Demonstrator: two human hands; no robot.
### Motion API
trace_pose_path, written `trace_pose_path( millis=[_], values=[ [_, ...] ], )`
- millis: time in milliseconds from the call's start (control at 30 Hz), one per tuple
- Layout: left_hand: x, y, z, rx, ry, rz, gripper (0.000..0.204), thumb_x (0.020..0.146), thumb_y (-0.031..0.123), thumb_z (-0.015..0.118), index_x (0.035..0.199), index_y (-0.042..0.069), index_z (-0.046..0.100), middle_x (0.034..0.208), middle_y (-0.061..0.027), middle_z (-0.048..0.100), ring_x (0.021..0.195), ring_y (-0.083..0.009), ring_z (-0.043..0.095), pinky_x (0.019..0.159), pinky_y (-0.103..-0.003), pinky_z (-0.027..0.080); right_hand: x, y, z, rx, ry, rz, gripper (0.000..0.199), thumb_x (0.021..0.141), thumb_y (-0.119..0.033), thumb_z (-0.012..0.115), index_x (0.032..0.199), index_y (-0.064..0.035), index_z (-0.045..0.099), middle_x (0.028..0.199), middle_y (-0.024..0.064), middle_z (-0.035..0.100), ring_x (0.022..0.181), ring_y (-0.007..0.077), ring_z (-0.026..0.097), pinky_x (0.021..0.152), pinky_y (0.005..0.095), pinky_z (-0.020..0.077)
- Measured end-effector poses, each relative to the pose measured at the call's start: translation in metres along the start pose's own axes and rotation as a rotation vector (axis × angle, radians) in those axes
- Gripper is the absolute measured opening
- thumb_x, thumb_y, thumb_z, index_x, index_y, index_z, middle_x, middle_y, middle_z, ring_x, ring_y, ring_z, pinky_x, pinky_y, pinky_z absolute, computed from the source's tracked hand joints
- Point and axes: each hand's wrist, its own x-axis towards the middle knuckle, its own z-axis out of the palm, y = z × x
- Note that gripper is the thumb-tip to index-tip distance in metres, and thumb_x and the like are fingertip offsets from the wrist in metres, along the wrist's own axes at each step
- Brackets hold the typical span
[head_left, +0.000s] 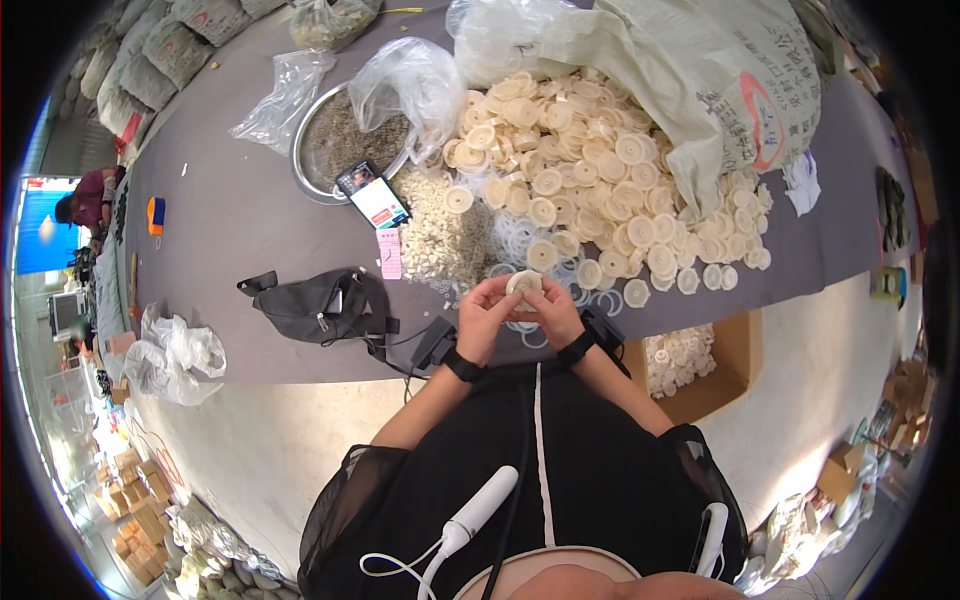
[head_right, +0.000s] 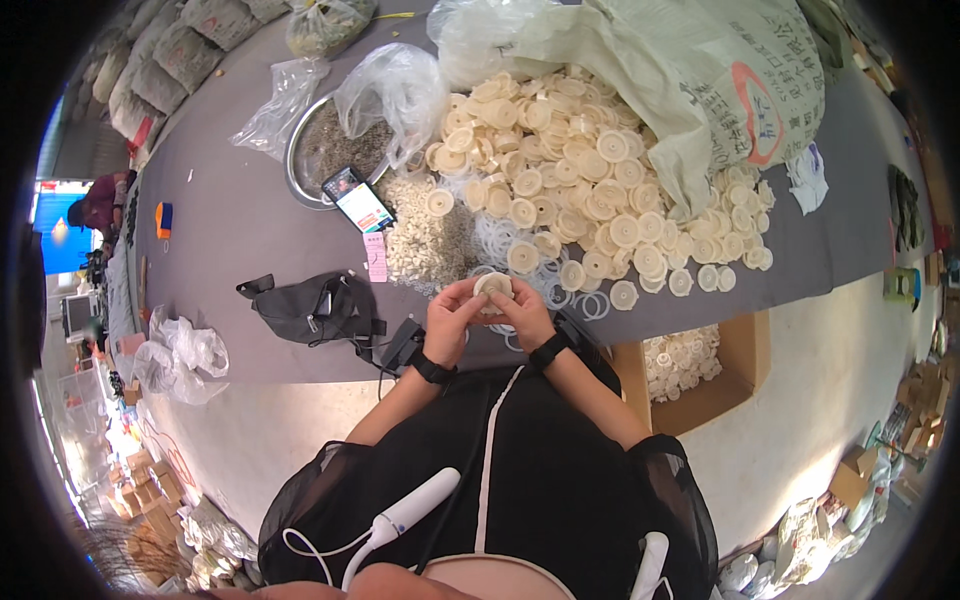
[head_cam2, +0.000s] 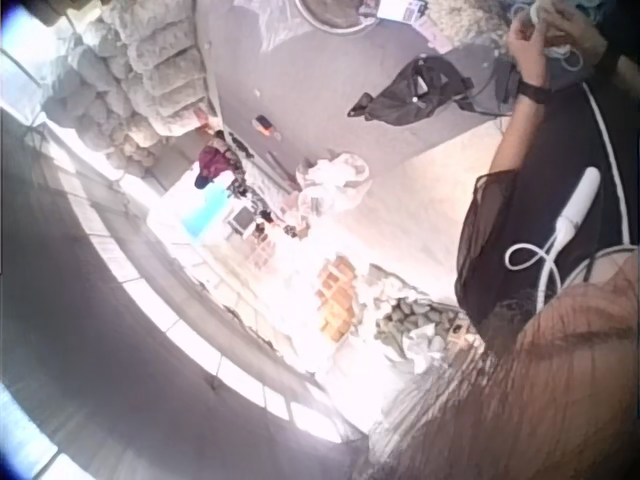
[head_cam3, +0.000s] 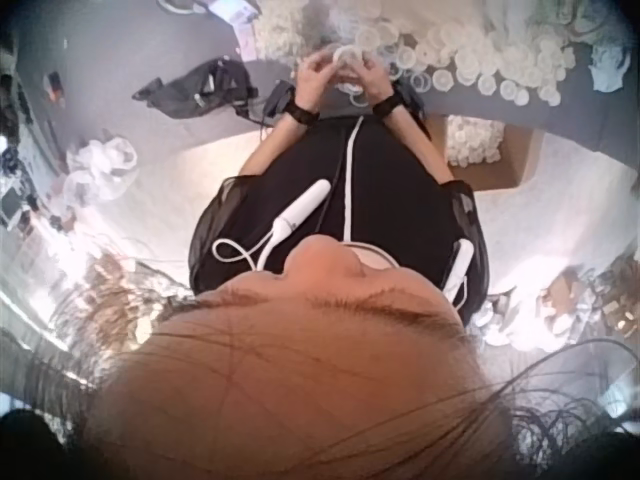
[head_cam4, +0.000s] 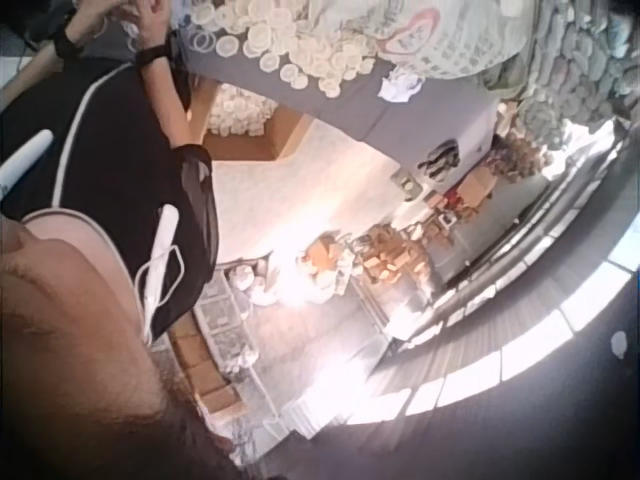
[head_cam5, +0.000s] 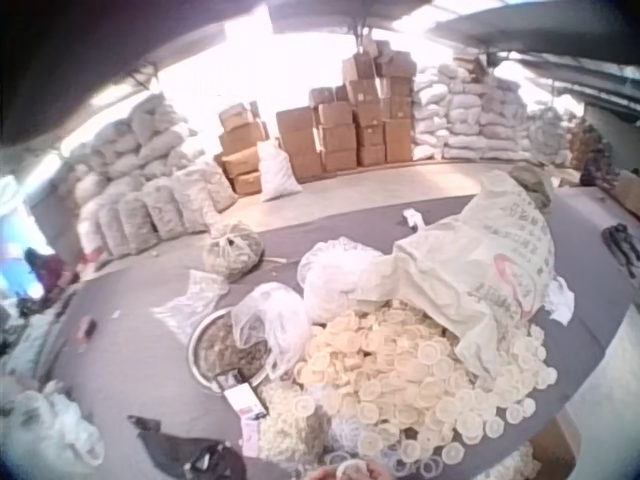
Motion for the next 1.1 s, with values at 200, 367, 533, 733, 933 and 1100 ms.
trace_pose_path(
  millis=[200, 367, 533, 733, 933, 1100],
  values=[
    [0.000, -0.013, -0.004, -0.153, 0.107, -0.090, 0.023, 0.078, 0.005, 0.054, 0.100, -0.002, 0.052, 0.087, -0.0075, 0.058, 0.065, -0.0094, 0.056, 0.058, -0.022, 0.049, -0.003, -0.007, 0.009, -0.760, 0.263, -0.537, 0.032, 0.072, -0.006, 0.059, 0.103, -0.0062, 0.052, 0.097, 0.0071, 0.052, 0.082, 0.0194, 0.053, 0.070, 0.0283, 0.0445],
    [0.004, -0.006, -0.004, -0.145, 0.116, -0.091, 0.023, 0.078, 0.005, 0.054, 0.100, -0.003, 0.052, 0.085, -0.0079, 0.058, 0.062, -0.0098, 0.056, 0.058, -0.023, 0.051, -0.008, -0.026, 0.010, -1.247, 0.176, -0.879, 0.025, 0.065, -0.003, 0.062, 0.090, -0.0071, 0.060, 0.084, 0.0056, 0.055, 0.075, 0.0217, 0.052, 0.063, 0.0294, 0.0419],
    [0.001, 0.001, 0.005, -0.057, 0.106, 0.040, 0.024, 0.078, 0.004, 0.054, 0.100, -0.003, 0.051, 0.088, -0.0093, 0.058, 0.071, -0.0113, 0.058, 0.060, -0.023, 0.051, -0.009, -0.024, 0.010, -1.278, 0.169, -1.013, 0.021, 0.066, -0.005, 0.063, 0.087, -0.0061, 0.062, 0.075, 0.0036, 0.058, 0.068, 0.0167, 0.054, 0.059, 0.0264, 0.0417],
    [0.001, -0.001, 0.002, 0.094, 0.033, 0.137, 0.024, 0.076, 0.000, 0.056, 0.099, -0.005, 0.051, 0.089, -0.0050, 0.053, 0.071, -0.0077, 0.055, 0.061, -0.022, 0.050, -0.009, -0.018, 0.004, -0.333, 0.136, -0.292, 0.021, 0.073, -0.006, 0.062, 0.092, 0.0012, 0.058, 0.080, 0.0034, 0.060, 0.064, 0.0065, 0.054, 0.057, 0.0176, 0.0433],
    [-0.002, 0.005, 0.005, 0.052, 0.005, 0.134, 0.024, 0.076, -0.001, 0.055, 0.099, -0.005, 0.051, 0.089, -0.0045, 0.051, 0.073, -0.0075, 0.054, 0.062, -0.022, 0.050, -0.011, -0.024, 0.008, -0.675, 0.301, -0.421, 0.033, 0.072, -0.005, 0.063, 0.102, 0.0009, 0.050, 0.093, 0.0057, 0.058, 0.079, 0.0083, 0.055, 0.067, 0.0203, 0.0444],
    [-0.003, 0.010, 0.003, 0.091, -0.052, 0.130, 0.022, 0.076, -0.002, 0.055, 0.098, -0.006, 0.052, 0.088, -0.0043, 0.050, 0.072, -0.0074, 0.053, 0.063, -0.021, 0.049, -0.009, -0.028, 0.000, -0.275, -0.006, -0.182, 0.027, 0.074, -0.005, 0.061, 0.097, 0.0011, 0.050, 0.092, 0.0052, 0.057, 0.082, 0.0094, 0.054, 0.070, 0.0219, 0.0446]
  ],
)
